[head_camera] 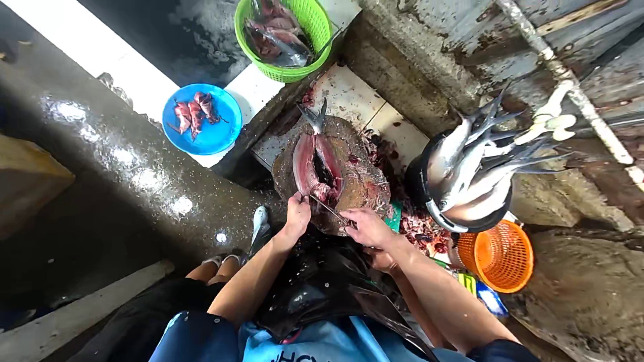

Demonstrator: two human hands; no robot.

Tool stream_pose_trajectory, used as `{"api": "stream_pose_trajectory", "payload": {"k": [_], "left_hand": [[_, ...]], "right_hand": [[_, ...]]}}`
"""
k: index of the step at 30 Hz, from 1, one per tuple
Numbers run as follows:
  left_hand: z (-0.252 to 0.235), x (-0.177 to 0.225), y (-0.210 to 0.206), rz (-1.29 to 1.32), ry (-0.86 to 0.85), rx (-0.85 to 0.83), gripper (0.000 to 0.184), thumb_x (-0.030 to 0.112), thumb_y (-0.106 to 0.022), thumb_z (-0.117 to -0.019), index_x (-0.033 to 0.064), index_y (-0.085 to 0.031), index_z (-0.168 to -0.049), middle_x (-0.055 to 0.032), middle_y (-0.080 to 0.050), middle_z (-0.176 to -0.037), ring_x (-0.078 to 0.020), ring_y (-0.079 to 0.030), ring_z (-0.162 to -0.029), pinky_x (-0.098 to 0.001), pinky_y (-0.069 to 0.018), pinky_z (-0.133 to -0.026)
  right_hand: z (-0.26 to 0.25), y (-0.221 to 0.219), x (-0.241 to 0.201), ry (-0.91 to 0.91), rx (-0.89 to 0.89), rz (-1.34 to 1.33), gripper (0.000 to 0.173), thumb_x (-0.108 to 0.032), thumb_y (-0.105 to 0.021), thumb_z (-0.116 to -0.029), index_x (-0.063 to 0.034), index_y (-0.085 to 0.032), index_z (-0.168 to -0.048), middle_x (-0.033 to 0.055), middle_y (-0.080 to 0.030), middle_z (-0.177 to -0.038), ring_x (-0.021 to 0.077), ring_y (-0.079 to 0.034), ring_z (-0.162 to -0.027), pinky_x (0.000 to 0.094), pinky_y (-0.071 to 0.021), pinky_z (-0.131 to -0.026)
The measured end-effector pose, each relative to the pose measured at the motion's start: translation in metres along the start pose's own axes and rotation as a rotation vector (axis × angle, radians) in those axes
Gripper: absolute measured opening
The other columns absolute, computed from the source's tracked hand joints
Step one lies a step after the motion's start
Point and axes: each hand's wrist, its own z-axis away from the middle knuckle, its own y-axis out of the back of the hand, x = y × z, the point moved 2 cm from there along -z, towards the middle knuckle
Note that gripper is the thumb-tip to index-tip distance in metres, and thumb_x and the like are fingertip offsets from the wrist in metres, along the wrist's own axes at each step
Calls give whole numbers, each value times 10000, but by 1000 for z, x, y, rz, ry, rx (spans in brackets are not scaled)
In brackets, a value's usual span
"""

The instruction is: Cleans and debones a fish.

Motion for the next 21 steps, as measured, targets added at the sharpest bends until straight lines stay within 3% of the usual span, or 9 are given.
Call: {"api": "stream_pose_trajectory", "payload": {"k": [3,7,11,13,14,15,17,18,21], "left_hand": [[-2,-1,2,44,94,-25,244,59,-421,-1081,-30,-600,-1220,-125,-648,-917,-178,-634,-719,-356,-566,-666],[-3,-6,3,195,214,-60,251,58,-379,-1093,-32,-554,-1250,-135,-645,-885,-197,-650,-650,-359,-588,-591],[4,4,3,380,363,-73,322,88,-302,-1111,11,-506,-1348,-164,-667,-1067,-243,-678,-824,-411,-586,-689],[3,14,8,309,345,-125,322,27,-379,-1069,0,-497,-1367,-163,-658,-1130,-236,-684,-915,-414,-597,-775],[0,21,12,231,314,-141,314,31,-471,-1051,-8,-512,-1360,-157,-655,-1153,-224,-675,-966,-402,-590,-829],[-6,31,15,163,264,-128,325,77,-562,-1038,-15,-543,-1349,-161,-666,-1183,-222,-670,-1023,-402,-576,-885],[-24,41,22,135,200,-111,385,202,-568,-1060,-19,-543,-1374,-197,-623,-1314,-277,-616,-1190,-468,-517,-1026],[-36,44,23,155,194,-116,400,250,-538,-1075,-5,-542,-1383,-190,-609,-1346,-282,-603,-1221,-479,-505,-1040],[-52,48,24,178,230,-228,412,329,-579,-1050,57,-589,-1359,-121,-671,-1276,-223,-659,-1135,-429,-549,-973]], "right_hand": [[0,-14,14,86,101,98,512,-207,-608,-933,-71,-606,-1426,158,-651,-1359,314,-608,-1277,493,-419,-1137],[-8,-34,35,175,208,169,505,-208,-604,-946,-53,-597,-1426,181,-656,-1354,336,-632,-1249,537,-379,-1156],[-7,-50,50,290,445,109,457,-175,-648,-929,-39,-646,-1366,192,-683,-1303,350,-661,-1213,573,-420,-1134],[-3,-49,60,255,710,31,369,-238,-664,-931,-63,-713,-1253,151,-728,-1182,309,-689,-1100,524,-503,-1034],[0,-41,65,120,798,-23,371,-324,-690,-916,-66,-740,-1177,130,-746,-1105,288,-701,-1028,512,-536,-963],[0,-27,71,-98,760,-74,449,-427,-702,-888,-65,-742,-1151,125,-737,-1033,291,-693,-961,528,-547,-903],[2,-10,77,-452,512,-143,505,-538,-695,-855,-126,-757,-1141,130,-745,-1011,338,-696,-985,605,-516,-928],[5,-9,70,-481,497,-195,450,-516,-693,-863,-139,-774,-1094,114,-756,-973,312,-709,-951,590,-527,-902],[14,-16,22,-259,550,-637,249,-267,-665,-945,-85,-779,-1071,46,-762,-884,149,-703,-713,394,-605,-693]]}}
